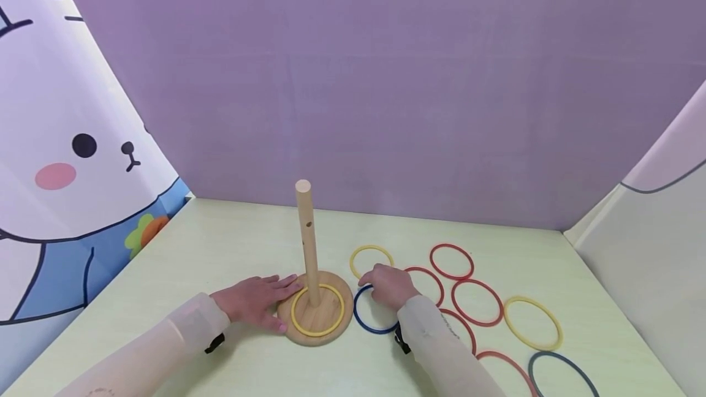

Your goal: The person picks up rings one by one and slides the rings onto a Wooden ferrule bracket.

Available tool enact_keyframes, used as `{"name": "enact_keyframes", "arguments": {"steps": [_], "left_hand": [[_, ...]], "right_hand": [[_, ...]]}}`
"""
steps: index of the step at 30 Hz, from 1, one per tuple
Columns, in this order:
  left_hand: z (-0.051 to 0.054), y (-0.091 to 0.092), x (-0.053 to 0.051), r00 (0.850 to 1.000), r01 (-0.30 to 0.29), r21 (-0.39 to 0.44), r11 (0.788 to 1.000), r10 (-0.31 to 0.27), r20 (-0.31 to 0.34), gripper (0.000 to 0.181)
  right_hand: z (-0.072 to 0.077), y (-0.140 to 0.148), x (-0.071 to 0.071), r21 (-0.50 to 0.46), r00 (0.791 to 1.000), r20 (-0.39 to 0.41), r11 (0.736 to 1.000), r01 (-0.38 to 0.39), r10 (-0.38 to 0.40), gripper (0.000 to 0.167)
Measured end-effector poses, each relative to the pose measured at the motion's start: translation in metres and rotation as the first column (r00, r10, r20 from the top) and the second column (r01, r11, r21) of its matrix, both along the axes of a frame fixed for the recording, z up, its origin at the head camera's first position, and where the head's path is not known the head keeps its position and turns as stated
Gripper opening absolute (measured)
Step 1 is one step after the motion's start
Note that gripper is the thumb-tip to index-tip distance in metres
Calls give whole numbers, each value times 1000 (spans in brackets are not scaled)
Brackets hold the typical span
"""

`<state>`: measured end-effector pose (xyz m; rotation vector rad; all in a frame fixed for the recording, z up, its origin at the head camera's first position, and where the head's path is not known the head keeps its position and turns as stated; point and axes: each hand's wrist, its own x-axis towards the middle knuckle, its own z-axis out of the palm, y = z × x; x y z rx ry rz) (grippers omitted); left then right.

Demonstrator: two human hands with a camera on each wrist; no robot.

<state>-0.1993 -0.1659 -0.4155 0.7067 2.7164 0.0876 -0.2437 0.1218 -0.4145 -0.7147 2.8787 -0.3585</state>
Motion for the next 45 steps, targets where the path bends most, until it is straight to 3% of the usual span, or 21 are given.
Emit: {"name": "enact_keyframes", "arguments": {"steps": [20,28,45], "left_hand": [[1,2,1,1000,1,-24,1000,-2,-20,87],[3,2,3,1000,-6,-16,1000,6,-18,86],[0,0,3,1000,-1,5,1000,1,-11,87]], "right_hand": [[-4,-1,0,18,999,-42,999,-29,30,31],[-3,-5,0,72,998,-39,996,-53,56,20],[-10,-5,-8,46,998,45,998,-52,50,18]]}}
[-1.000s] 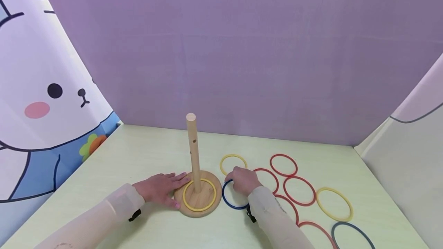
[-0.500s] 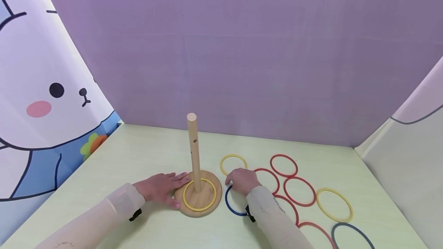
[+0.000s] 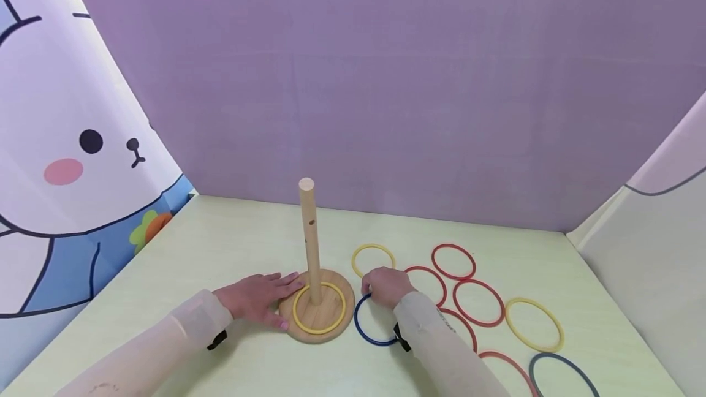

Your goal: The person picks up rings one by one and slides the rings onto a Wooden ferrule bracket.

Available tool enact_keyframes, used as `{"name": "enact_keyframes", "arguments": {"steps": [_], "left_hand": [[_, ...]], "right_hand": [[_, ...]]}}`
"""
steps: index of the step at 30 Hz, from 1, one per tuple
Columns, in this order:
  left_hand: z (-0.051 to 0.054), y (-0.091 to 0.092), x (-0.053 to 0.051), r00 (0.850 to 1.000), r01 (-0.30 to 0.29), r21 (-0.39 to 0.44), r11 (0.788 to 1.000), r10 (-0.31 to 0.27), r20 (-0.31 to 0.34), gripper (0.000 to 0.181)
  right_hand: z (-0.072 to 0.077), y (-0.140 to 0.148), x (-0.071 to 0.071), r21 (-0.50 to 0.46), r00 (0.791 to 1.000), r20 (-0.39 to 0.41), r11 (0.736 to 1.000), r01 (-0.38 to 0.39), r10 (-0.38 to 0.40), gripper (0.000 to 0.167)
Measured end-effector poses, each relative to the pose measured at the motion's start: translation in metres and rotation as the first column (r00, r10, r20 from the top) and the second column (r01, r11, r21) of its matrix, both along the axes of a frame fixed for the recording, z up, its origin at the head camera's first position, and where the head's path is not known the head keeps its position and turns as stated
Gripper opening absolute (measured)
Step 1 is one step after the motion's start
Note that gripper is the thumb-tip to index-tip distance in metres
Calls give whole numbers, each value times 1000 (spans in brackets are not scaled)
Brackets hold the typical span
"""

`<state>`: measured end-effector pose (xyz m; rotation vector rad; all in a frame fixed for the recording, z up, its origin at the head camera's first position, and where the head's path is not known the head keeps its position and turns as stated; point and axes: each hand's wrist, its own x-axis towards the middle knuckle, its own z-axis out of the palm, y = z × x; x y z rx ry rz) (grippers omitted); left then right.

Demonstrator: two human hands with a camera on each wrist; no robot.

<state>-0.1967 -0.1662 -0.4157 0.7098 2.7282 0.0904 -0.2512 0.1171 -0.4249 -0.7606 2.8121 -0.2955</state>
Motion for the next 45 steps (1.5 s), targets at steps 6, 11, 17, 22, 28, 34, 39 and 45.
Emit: {"name": "enact_keyframes", "arguments": {"steps": [6,11,17,22,28,34,39,45], "left_hand": [[1,1,0,1000,-2,-1,1000,2,7,87],[2,1,0,1000,-6,0,1000,6,12,86],[1,1,0,1000,-8,-3,1000,8,7,86],[1,0,0,1000,-9,14,1000,9,14,86],[0,0,0,1000,-8,15,1000,8,11,87],[-1,-1,0,1000,-22,19,1000,22,11,88],[-4,-2,1,1000,-9,11,1000,9,9,89],[-2,0,-1,1000,3,-5,1000,-3,-18,87]], "right_hand": [[0,2,1,-28,1000,8,999,-28,28,19],[2,6,5,-21,997,-4,996,-82,82,20],[3,9,12,-31,992,75,995,-96,99,22],[1,15,15,-123,979,188,991,-58,80,25],[1,26,19,-192,958,265,979,-61,112,28],[4,37,24,-218,945,308,975,-40,108,28],[6,51,29,-268,923,373,963,9,96,24],[8,62,31,-330,903,420,942,62,88,24]]}}
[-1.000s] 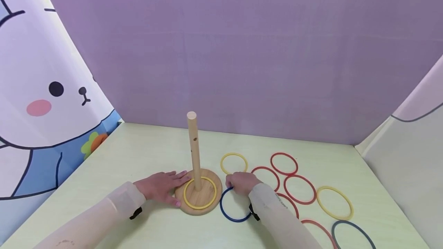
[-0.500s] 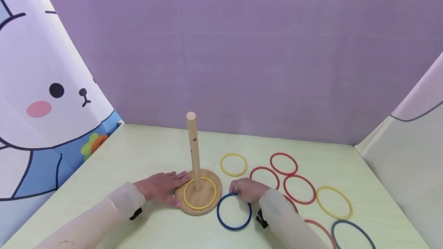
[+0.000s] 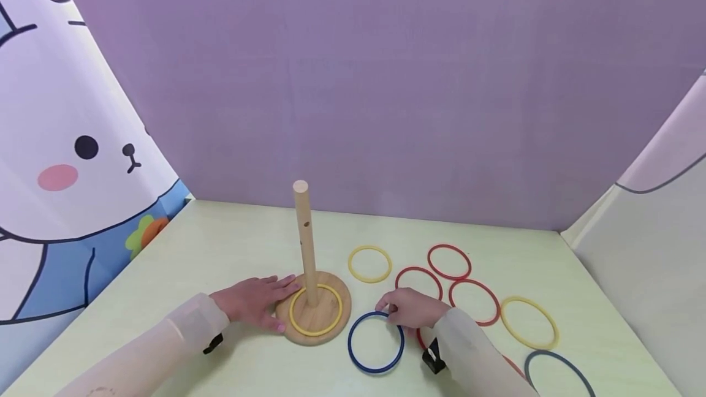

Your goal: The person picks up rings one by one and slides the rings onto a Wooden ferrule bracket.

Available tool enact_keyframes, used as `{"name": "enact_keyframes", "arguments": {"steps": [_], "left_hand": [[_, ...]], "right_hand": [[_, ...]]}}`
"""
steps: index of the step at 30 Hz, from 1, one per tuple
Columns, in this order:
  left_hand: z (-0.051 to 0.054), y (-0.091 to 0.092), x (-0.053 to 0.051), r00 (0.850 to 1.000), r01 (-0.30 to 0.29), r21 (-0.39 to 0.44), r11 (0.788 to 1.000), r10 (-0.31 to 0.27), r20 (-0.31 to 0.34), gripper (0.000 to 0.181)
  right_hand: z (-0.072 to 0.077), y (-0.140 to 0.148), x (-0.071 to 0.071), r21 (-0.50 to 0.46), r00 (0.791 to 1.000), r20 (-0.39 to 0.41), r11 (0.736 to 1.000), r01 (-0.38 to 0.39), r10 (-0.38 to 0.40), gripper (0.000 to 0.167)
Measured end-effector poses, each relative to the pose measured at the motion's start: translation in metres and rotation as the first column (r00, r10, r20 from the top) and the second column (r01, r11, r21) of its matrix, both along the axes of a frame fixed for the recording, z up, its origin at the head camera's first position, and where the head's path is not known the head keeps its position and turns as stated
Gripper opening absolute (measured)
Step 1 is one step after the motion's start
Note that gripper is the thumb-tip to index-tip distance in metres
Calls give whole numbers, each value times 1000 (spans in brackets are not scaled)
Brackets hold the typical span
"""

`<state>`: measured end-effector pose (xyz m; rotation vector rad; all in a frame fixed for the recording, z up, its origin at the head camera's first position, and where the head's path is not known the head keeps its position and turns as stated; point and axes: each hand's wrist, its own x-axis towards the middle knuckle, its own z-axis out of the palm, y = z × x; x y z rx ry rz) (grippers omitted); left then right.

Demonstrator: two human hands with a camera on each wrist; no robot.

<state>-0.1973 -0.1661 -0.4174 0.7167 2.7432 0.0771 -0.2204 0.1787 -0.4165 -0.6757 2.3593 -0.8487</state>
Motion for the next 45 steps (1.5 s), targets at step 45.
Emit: {"name": "enact_keyframes", "arguments": {"steps": [45], "left_hand": [[1,1,-3,999,-31,7,1000,31,39,89]], "right_hand": [[19,24,5,-430,980,119,881,198,-163,38]]}}
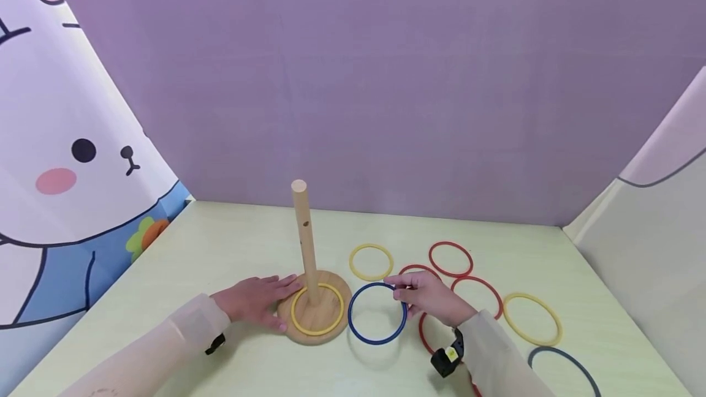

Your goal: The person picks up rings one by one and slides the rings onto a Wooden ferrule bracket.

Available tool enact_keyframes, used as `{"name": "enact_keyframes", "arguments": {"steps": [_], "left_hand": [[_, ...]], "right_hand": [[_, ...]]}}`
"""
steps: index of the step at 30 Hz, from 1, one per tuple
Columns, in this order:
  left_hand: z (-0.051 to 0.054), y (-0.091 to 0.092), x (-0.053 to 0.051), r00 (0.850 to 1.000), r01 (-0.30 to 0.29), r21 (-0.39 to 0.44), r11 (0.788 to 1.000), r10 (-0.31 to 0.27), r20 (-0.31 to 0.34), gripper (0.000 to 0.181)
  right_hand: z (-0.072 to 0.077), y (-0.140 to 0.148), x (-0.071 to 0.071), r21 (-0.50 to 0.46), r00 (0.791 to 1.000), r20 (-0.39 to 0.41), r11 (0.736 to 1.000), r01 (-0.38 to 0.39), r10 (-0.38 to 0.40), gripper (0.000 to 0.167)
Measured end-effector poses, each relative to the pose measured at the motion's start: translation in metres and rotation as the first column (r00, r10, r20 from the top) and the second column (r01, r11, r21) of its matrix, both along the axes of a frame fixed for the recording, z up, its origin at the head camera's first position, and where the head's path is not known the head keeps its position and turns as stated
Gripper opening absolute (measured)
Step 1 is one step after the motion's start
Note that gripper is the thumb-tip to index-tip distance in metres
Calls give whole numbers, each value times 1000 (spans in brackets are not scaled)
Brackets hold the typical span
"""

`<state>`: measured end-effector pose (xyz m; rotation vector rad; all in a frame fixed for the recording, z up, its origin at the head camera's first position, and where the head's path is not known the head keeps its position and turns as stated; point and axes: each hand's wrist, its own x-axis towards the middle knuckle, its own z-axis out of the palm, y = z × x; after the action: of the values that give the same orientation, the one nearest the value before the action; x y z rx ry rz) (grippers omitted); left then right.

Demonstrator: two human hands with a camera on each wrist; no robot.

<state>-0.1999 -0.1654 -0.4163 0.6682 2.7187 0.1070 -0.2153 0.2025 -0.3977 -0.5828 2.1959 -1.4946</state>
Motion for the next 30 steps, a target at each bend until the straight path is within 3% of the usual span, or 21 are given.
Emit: {"name": "enact_keyframes", "arguments": {"steps": [3,13,20,25,30], "left_hand": [[-1,-1,0,1000,1,3,1000,-1,-4,89],[-2,-2,2,1000,-2,22,1000,2,2,89],[-1,1,1,1000,7,11,1000,-7,-4,89],[-2,0,0,1000,2,10,1000,-2,-5,88],[-3,-1,-1,1000,9,15,1000,-9,-6,88]], "right_hand": [[6,0,1,18,999,-10,999,33,-33,38],[23,-3,6,-49,999,22,998,40,-39,37],[43,-6,11,63,989,8,987,145,-146,36],[57,-6,11,101,990,-25,984,144,-142,37],[62,-3,9,99,989,-48,984,145,-141,36]]}}
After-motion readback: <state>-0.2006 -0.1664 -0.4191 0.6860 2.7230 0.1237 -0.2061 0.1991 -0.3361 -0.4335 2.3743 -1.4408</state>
